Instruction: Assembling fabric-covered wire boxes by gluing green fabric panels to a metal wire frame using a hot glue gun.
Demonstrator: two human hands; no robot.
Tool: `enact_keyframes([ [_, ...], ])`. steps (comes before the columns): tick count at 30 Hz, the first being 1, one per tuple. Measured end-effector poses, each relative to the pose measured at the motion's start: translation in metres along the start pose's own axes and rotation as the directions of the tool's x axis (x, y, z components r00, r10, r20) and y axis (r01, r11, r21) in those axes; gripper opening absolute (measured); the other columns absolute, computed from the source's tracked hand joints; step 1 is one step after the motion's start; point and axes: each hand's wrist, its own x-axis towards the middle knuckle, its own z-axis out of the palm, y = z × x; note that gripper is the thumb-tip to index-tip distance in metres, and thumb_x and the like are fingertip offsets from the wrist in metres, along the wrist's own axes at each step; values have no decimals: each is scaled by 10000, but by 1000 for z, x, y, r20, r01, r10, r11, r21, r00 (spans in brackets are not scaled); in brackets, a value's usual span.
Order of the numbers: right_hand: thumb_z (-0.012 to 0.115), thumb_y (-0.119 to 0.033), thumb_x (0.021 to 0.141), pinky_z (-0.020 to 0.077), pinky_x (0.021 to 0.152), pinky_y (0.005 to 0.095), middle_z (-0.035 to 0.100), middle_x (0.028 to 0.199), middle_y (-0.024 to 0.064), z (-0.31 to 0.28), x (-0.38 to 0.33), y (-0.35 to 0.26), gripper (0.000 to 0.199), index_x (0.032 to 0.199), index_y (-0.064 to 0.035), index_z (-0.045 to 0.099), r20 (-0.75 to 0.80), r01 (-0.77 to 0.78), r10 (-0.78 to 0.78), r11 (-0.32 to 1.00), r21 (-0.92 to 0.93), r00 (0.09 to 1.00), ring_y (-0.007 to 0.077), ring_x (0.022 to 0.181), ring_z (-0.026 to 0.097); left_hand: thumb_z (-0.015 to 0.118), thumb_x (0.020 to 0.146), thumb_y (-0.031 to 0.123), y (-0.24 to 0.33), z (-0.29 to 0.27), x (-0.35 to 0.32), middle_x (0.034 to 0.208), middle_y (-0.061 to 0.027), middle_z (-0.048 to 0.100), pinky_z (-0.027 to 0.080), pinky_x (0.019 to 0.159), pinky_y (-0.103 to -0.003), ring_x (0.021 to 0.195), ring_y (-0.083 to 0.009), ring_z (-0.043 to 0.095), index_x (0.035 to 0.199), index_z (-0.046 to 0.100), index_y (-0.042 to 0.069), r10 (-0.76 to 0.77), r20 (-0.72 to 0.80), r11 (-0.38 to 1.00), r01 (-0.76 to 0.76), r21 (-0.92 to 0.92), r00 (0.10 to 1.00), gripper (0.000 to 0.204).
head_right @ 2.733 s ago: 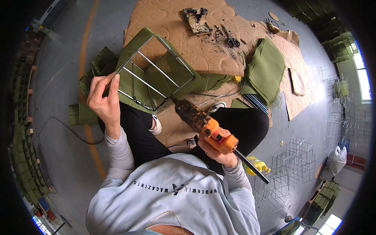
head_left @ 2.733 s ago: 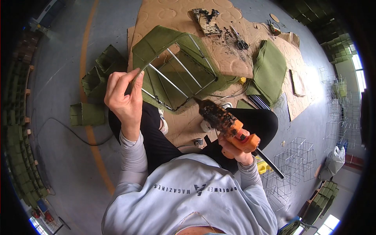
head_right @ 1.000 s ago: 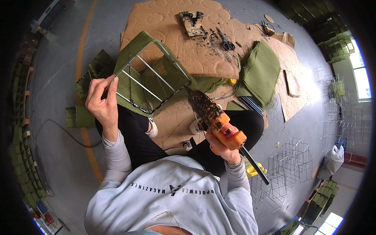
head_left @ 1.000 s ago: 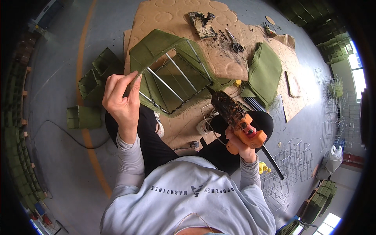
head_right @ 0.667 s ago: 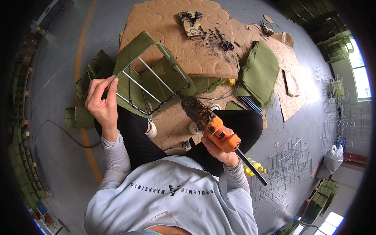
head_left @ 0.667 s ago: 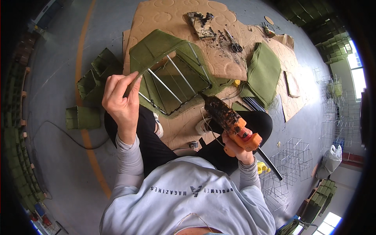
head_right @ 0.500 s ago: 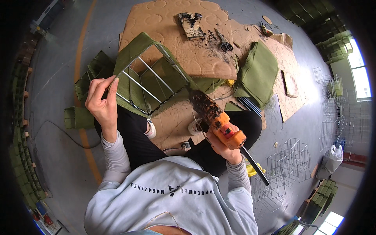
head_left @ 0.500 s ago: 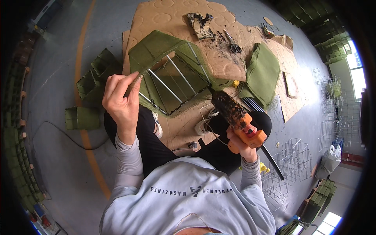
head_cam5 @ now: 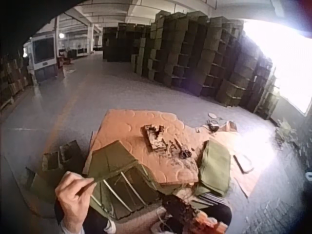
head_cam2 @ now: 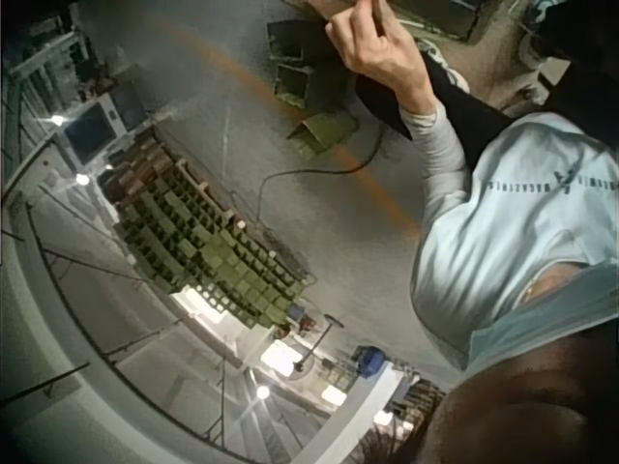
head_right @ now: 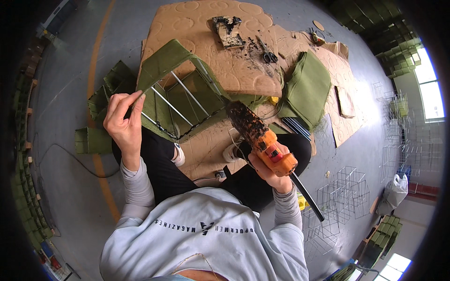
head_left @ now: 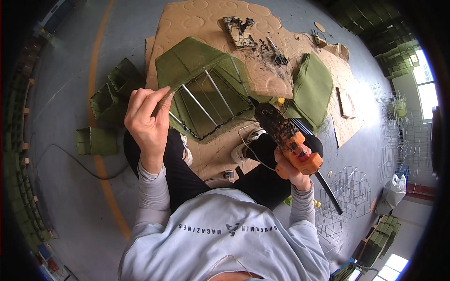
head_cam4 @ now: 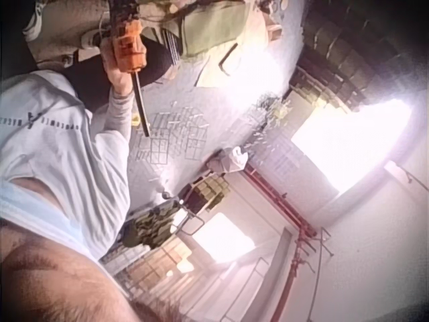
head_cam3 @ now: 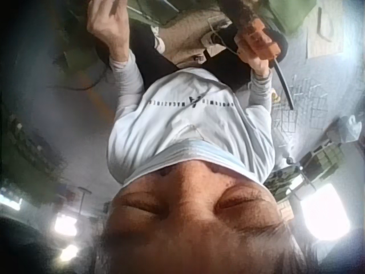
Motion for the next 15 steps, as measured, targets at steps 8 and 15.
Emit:
enact_keyframes([
  [8,729,-103,757,454,591,354,611,757,92,-2,11,-8,165,848,-27,615,16,-60,59,996,66,998,292,637,579,776,784,-11,1,-1,1,779,-67,580,459,670,-310,724,-191,568,906,723,-33,1,14,1000,-1,-2,1000,134],
  [15,752,-127,756,456,589,354,611,746,84,-1,21,-13,190,852,-34,618,10,6,-6,1000,6,1000,283,635,585,778,766,-24,3,1,2,778,-69,575,464,671,-316,725,-195,567,911,721,-34,14,25,1000,-13,-19,1000,156],
])
